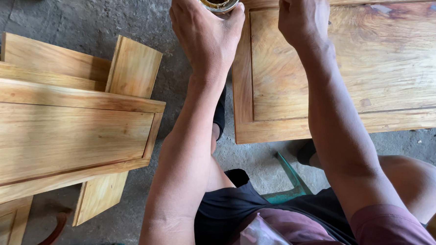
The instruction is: The person applies a dark wood finish to a wooden panel using a brush. They repeatedly dip the brush into a can and spread the finish across the surface and edges of the panel.
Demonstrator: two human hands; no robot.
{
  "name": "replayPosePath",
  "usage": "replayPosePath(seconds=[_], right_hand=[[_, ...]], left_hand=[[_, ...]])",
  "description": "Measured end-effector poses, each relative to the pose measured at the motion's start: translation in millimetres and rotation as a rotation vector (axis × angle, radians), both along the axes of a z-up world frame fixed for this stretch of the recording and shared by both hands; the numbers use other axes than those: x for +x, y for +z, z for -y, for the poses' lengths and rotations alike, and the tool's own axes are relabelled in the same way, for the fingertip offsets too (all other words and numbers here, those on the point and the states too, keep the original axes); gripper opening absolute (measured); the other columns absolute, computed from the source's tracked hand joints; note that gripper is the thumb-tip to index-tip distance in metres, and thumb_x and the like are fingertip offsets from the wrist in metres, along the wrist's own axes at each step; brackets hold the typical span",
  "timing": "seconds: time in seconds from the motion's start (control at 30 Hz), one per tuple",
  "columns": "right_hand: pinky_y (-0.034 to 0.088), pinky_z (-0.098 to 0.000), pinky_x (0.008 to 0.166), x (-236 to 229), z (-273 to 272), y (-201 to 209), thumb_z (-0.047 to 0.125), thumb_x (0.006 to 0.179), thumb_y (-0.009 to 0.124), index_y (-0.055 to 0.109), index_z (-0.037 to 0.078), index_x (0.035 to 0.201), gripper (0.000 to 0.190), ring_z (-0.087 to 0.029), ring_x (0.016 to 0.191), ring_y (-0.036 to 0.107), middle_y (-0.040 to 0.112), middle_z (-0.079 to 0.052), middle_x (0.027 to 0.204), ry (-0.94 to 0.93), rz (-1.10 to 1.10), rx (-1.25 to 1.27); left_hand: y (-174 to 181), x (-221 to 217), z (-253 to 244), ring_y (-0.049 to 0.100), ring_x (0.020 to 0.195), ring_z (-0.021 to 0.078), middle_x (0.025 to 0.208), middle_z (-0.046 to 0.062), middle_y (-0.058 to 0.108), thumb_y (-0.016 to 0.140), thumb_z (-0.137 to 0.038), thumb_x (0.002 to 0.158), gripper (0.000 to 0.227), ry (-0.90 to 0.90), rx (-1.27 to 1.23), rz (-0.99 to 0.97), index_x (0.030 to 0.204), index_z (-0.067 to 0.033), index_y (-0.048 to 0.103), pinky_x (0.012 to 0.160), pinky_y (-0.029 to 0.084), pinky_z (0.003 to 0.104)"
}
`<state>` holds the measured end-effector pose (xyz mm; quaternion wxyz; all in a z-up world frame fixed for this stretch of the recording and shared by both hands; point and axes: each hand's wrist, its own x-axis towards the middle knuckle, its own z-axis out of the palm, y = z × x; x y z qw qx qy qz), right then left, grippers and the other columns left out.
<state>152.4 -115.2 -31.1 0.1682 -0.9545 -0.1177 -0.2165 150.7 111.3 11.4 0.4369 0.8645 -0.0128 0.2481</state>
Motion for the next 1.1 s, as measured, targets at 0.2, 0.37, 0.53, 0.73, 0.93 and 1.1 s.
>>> replayPosePath(seconds=[0.2,0.37,0.53,0.73,0.93,1.1], right_hand=[[0.055,-0.0441,0.07,15,0,-14,-0.003,0.094,0.067,0.081,0.012,0.112,0.028,-0.033,0.087,0.068,0.074,-0.014,0.098,-0.079,-0.129,-0.017],[0.055,-0.0403,0.069,7,15,-31,0.001,0.099,0.067,0.081,0.014,0.118,0.028,-0.029,0.086,0.068,0.071,-0.016,0.098,-0.243,-0.185,0.035],[0.053,-0.0407,0.063,0,-19,-51,0.006,0.104,0.066,0.08,0.015,0.124,0.025,-0.028,0.079,0.061,0.065,-0.014,0.094,-0.428,-0.168,0.103],[0.053,-0.0445,0.076,-1,-71,-43,0.004,0.089,0.068,0.08,0.015,0.119,0.034,-0.034,0.092,0.061,0.061,-0.017,0.096,-0.36,-0.127,0.074],[0.054,-0.046,0.078,0,-62,-29,0.008,0.091,0.069,0.08,0.016,0.119,0.031,-0.033,0.094,0.064,0.063,-0.015,0.101,-0.441,-0.23,0.163],[0.057,-0.0455,0.073,9,-63,-35,0.006,0.091,0.068,0.081,0.017,0.116,0.031,-0.034,0.088,0.067,0.063,-0.018,0.099,-0.314,-0.25,0.148]], left_hand=[[-3,1,-3,0.059,0.121,0.0362,0.12,0.018,0.059,0.092,-0.026,0.079,0.072,0.026,0.01,-0.007,0.127,-0.0015,0.044,0.117,0.041,0.052],[-5,3,-10,0.057,0.124,0.0363,0.125,0.018,0.058,0.092,-0.027,0.08,0.075,0.014,-0.006,0.013,0.131,0.0,0.044,0.117,0.04,0.052],[-9,3,-7,0.057,0.124,0.0366,0.124,0.019,0.057,0.092,-0.028,0.079,0.076,0.027,0.017,0.005,0.131,0.0004,0.044,0.117,0.04,0.052],[-6,3,-9,0.057,0.124,0.0367,0.125,0.019,0.057,0.093,-0.028,0.081,0.076,0.016,0.009,0.001,0.131,0.0001,0.043,0.116,0.041,0.051],[-7,1,-12,0.058,0.121,0.0365,0.123,0.019,0.058,0.092,-0.028,0.079,0.077,0.018,0.021,-0.004,0.131,-0.0006,0.043,0.115,0.041,0.052],[-4,3,-8,0.058,0.12,0.037,0.122,0.02,0.058,0.092,-0.027,0.078,0.077,0.039,-0.008,-0.018,0.13,0.0009,0.043,0.114,0.043,0.051]])
